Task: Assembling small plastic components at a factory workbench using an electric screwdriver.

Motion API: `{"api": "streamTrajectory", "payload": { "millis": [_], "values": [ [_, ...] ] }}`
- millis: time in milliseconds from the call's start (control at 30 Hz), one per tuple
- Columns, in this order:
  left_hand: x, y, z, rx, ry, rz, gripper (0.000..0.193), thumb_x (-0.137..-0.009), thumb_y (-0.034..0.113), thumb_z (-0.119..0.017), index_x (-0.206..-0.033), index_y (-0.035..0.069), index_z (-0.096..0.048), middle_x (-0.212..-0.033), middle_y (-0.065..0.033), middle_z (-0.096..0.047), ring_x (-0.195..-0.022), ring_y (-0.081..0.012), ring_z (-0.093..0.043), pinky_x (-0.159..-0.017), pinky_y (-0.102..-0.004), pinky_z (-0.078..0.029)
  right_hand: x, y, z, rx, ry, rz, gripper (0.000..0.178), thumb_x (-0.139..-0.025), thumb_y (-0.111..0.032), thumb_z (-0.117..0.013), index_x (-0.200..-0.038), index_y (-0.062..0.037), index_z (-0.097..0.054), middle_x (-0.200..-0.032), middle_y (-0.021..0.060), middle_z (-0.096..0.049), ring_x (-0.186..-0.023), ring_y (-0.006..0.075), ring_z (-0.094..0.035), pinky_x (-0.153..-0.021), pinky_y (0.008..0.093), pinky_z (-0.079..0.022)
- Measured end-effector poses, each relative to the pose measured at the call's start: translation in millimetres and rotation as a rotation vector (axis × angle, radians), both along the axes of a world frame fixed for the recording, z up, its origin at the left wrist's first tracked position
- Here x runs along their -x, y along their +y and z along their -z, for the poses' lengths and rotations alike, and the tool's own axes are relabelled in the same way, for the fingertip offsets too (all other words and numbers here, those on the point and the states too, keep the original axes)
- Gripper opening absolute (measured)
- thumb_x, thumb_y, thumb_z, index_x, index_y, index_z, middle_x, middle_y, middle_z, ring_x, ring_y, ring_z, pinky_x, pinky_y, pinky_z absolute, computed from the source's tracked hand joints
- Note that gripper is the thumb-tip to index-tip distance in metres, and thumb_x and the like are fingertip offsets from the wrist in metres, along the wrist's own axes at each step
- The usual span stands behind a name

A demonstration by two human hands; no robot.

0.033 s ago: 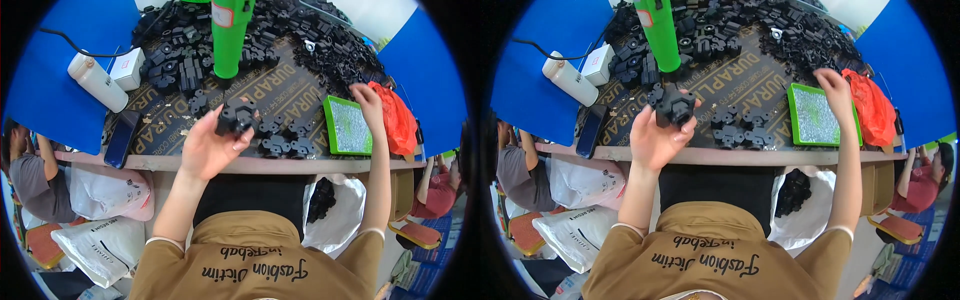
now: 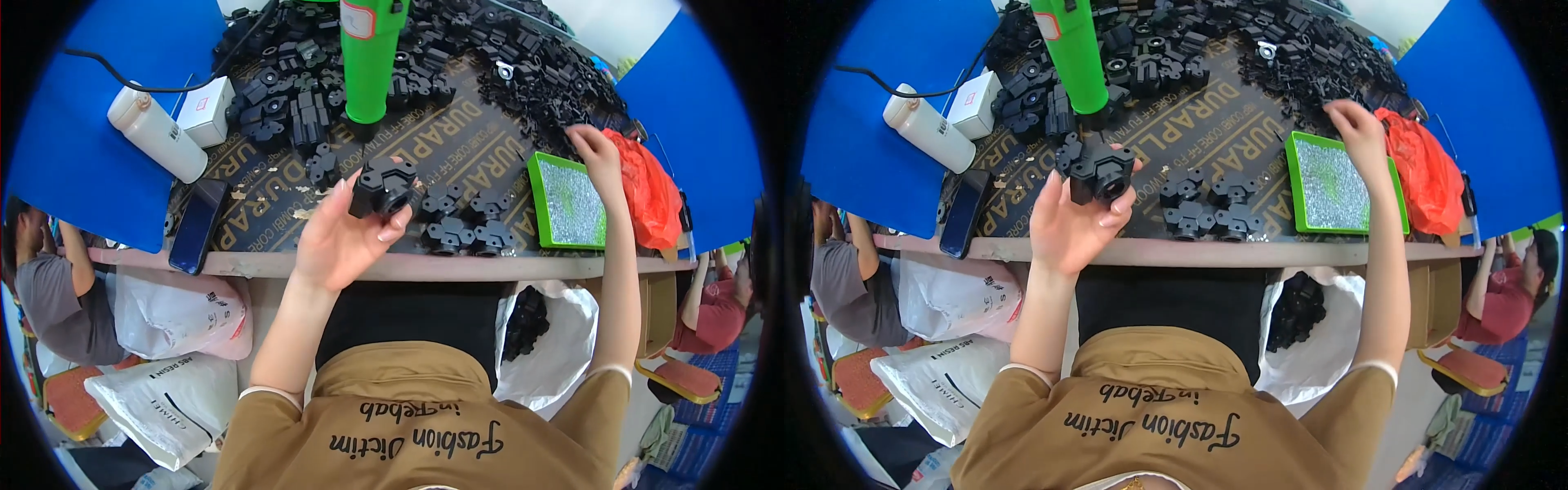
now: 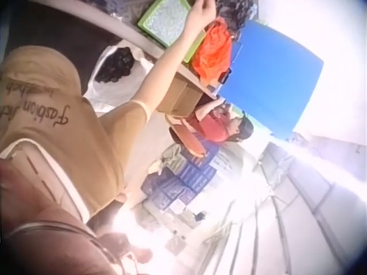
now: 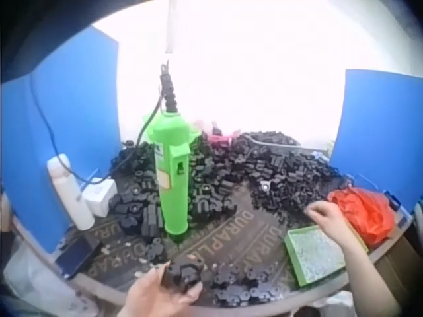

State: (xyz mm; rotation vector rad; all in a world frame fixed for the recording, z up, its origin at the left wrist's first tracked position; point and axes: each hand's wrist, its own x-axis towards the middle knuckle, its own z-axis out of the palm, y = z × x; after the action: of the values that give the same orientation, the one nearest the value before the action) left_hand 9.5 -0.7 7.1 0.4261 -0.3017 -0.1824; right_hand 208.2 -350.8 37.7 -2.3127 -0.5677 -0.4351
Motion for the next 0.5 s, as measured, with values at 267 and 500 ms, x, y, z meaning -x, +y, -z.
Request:
{"api": "streamTrajectory", "payload": {
  "millis": [267, 500],
  "values": [
    [-14.3, 2.6, 41.4, -0.046, 0.22, -0.123, 0.049, -0.095, 0.04, -0.045, -0.123, -0.001, -0.046, -0.113, -0.0184, -0.055, -0.079, -0.0226, -0.049, -0.063, -0.0285, -0.04, -148.5, 64.5, 28.8, 0.391, -0.256, 0.003, 0.021, -0.087, -0.015, -0.052, -0.101, -0.0054, -0.063, -0.095, 0.0171, -0.064, -0.092, 0.0344, -0.06, -0.08, 0.0409, -0.048],
    [-10.4, 2.3, 39.1, -0.101, 0.114, -0.166, 0.039, -0.095, 0.028, -0.048, -0.126, 0.006, -0.04, -0.113, -0.0125, -0.055, -0.1, -0.0244, -0.057, -0.086, -0.0364, -0.048, -194.6, 114.2, 26.6, 0.581, 0.068, 0.332, 0.046, -0.078, -0.041, -0.063, -0.114, -0.0126, -0.061, -0.111, 0.0184, -0.062, -0.105, 0.0344, -0.059, -0.09, 0.0417, -0.046]
  ]
}}
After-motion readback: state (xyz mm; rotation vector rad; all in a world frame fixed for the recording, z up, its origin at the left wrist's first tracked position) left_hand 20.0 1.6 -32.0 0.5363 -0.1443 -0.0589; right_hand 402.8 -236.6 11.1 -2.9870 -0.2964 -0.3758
